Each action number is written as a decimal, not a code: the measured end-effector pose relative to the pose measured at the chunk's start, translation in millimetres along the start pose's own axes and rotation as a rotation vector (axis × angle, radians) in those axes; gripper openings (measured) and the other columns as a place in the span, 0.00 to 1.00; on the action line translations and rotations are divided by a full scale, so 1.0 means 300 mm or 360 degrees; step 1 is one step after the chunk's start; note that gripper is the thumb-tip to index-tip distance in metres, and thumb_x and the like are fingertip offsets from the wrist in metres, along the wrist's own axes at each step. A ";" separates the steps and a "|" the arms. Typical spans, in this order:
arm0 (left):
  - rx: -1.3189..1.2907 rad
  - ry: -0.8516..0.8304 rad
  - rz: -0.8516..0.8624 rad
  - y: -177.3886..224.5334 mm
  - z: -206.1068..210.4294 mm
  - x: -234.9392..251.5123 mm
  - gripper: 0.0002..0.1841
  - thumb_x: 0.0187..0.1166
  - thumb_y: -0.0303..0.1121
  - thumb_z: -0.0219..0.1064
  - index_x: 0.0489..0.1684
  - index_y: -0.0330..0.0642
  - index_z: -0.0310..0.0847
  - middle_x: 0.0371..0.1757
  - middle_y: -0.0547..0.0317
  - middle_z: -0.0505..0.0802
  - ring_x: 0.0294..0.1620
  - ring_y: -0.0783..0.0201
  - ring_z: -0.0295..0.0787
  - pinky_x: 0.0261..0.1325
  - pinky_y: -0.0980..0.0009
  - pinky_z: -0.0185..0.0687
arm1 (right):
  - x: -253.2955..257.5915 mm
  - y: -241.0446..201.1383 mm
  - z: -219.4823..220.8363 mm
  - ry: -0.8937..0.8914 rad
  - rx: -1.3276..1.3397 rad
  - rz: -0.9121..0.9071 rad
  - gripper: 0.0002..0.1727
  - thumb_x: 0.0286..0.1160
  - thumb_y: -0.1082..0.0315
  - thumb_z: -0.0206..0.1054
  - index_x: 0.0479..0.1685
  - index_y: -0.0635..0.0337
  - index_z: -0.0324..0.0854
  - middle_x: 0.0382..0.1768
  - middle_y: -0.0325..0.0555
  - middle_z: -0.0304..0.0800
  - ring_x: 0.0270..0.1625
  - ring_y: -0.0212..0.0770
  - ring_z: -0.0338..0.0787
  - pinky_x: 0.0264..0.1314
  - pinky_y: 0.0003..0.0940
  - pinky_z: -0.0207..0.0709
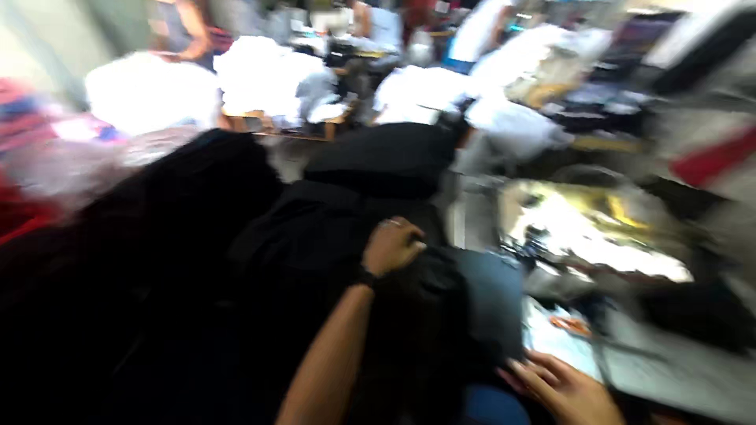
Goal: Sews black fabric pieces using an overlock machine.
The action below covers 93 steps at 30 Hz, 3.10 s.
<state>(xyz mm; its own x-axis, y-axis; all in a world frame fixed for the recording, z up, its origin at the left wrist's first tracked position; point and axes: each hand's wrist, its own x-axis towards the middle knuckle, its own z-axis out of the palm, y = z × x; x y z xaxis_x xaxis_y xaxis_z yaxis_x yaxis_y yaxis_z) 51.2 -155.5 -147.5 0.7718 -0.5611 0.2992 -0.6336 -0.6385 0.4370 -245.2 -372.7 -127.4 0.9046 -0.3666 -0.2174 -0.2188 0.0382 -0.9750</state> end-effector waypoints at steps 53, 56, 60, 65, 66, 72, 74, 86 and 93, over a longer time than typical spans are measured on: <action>-0.0242 0.0611 0.0444 0.622 0.307 -0.391 0.07 0.79 0.34 0.65 0.48 0.56 0.86 0.60 0.62 0.93 0.70 0.61 0.82 0.80 0.52 0.57 | 0.025 0.007 -0.104 -0.0106 0.0364 -0.0096 0.27 0.69 0.81 0.72 0.71 0.74 0.76 0.34 0.43 0.96 0.34 0.37 0.97 0.45 0.30 0.95; -0.0307 0.0478 0.0388 0.635 0.255 -0.425 0.09 0.85 0.31 0.60 0.45 0.55 0.88 0.59 0.66 0.96 0.74 0.66 0.82 0.85 0.54 0.52 | 0.013 0.026 -0.094 -0.0104 0.0347 -0.0129 0.30 0.67 0.79 0.74 0.73 0.68 0.75 0.33 0.39 0.96 0.32 0.36 0.96 0.38 0.30 0.95; -0.0396 0.0419 0.0303 0.600 0.292 -0.429 0.11 0.88 0.32 0.56 0.46 0.55 0.87 0.61 0.71 0.95 0.78 0.70 0.78 0.90 0.59 0.49 | 0.037 0.057 -0.085 -0.0047 0.0437 0.0020 0.34 0.62 0.84 0.76 0.72 0.58 0.71 0.33 0.38 0.96 0.32 0.37 0.97 0.37 0.32 0.96; -0.0358 0.0474 0.0317 0.569 0.312 -0.326 0.11 0.87 0.30 0.57 0.44 0.54 0.87 0.59 0.71 0.96 0.76 0.68 0.80 0.90 0.58 0.49 | 0.142 0.060 -0.094 -0.0001 0.0424 -0.0138 0.29 0.64 0.82 0.76 0.65 0.58 0.71 0.33 0.36 0.96 0.33 0.35 0.97 0.36 0.29 0.95; -0.0344 0.0497 0.0324 0.562 0.314 -0.301 0.11 0.87 0.30 0.57 0.44 0.54 0.88 0.59 0.70 0.96 0.76 0.68 0.81 0.90 0.57 0.49 | 0.169 0.062 -0.094 0.0011 0.0421 -0.0191 0.28 0.64 0.81 0.76 0.64 0.59 0.71 0.33 0.36 0.95 0.33 0.35 0.97 0.36 0.28 0.94; -0.0285 0.0554 0.0295 0.541 0.301 -0.173 0.13 0.85 0.27 0.58 0.45 0.51 0.91 0.57 0.63 0.97 0.72 0.62 0.87 0.89 0.48 0.53 | 0.316 0.026 -0.096 0.0048 0.0276 -0.0513 0.17 0.71 0.78 0.73 0.58 0.66 0.79 0.36 0.37 0.94 0.36 0.31 0.95 0.38 0.25 0.94; -0.0264 0.0535 0.0265 0.537 0.295 -0.135 0.15 0.84 0.25 0.56 0.46 0.50 0.93 0.56 0.60 0.98 0.70 0.60 0.88 0.88 0.44 0.56 | 0.362 0.011 -0.096 0.0086 0.0134 -0.0601 0.12 0.73 0.77 0.72 0.53 0.67 0.87 0.39 0.39 0.95 0.37 0.30 0.96 0.40 0.23 0.94; -0.0038 0.0291 0.0046 0.501 0.250 0.025 0.22 0.82 0.27 0.53 0.66 0.50 0.90 0.74 0.64 0.89 0.86 0.59 0.72 0.86 0.58 0.67 | 0.366 0.022 -0.088 0.0140 0.0036 -0.0680 0.15 0.76 0.73 0.71 0.59 0.69 0.87 0.34 0.36 0.96 0.34 0.30 0.96 0.37 0.23 0.94; 0.0177 0.0314 -0.0061 0.561 0.184 -0.093 0.23 0.78 0.25 0.54 0.59 0.53 0.95 0.71 0.58 0.91 0.68 0.56 0.84 0.63 0.62 0.79 | 0.321 0.037 -0.080 0.0024 0.0169 -0.0598 0.08 0.76 0.74 0.70 0.50 0.67 0.89 0.35 0.38 0.97 0.34 0.32 0.97 0.37 0.24 0.94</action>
<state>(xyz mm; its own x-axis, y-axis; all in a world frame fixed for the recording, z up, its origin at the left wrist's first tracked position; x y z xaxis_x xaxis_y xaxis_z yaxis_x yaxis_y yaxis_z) -80.1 -276.4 -129.0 0.7840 -0.4283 0.4493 -0.5973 -0.7176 0.3583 -169.4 -429.9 -158.2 0.9087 -0.3872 0.1559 0.1668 -0.0056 -0.9860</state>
